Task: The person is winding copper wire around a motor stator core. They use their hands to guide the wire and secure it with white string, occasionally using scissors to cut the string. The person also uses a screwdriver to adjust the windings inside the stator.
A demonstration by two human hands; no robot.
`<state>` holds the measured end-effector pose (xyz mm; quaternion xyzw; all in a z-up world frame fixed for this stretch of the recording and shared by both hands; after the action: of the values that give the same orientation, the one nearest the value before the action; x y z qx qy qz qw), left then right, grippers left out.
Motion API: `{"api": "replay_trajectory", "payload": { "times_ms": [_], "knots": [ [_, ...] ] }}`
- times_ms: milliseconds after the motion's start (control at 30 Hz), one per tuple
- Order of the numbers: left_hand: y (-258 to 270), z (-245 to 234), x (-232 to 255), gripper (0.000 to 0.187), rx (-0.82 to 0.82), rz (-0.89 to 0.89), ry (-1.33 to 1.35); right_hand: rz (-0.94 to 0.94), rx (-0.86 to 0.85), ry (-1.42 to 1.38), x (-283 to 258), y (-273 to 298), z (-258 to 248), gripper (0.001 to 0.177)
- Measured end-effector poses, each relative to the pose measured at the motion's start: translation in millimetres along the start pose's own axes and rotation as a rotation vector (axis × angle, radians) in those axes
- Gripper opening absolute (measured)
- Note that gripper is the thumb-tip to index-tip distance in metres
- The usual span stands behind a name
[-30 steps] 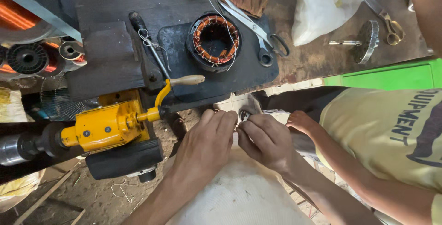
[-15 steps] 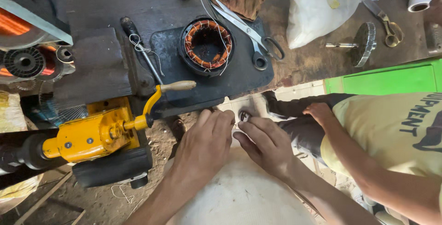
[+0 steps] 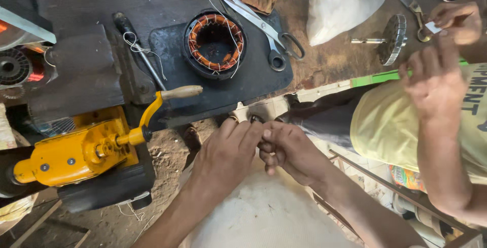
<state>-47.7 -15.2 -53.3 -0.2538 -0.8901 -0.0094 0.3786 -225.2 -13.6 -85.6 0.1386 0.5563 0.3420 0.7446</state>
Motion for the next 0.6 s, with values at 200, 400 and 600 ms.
{"api": "replay_trajectory", "payload": {
  "times_ms": [200,400,600],
  "knots": [
    [-0.3,-8.5,-1.3,0.03,0.047,-0.109,0.174,-1.08,0.213,1.368,-35.5,18.6,17.0,0.03],
    [-2.2,-5.2,0.5,0.034,0.002,-0.152,0.25,-1.191,0.195,1.426,-25.5,10.8,18.3,0.026],
    [-1.9,-2.1,-2.6,0.041,-0.023,-0.013,0.07,-0.142,0.068,-0.048,13.9,-13.5,-2.3,0.015]
  ]
}}
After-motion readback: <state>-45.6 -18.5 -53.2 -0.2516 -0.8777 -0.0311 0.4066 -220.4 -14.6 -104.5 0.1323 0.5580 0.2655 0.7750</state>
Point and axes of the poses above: each hand's wrist, its own y-axis away from the middle knuckle, its own z-axis out of the palm, x = y × z, the point moved 3 cm from there along -y, towards the middle knuckle, and after that the axes turned 6 degrees about -x, right-handed, at the moved point
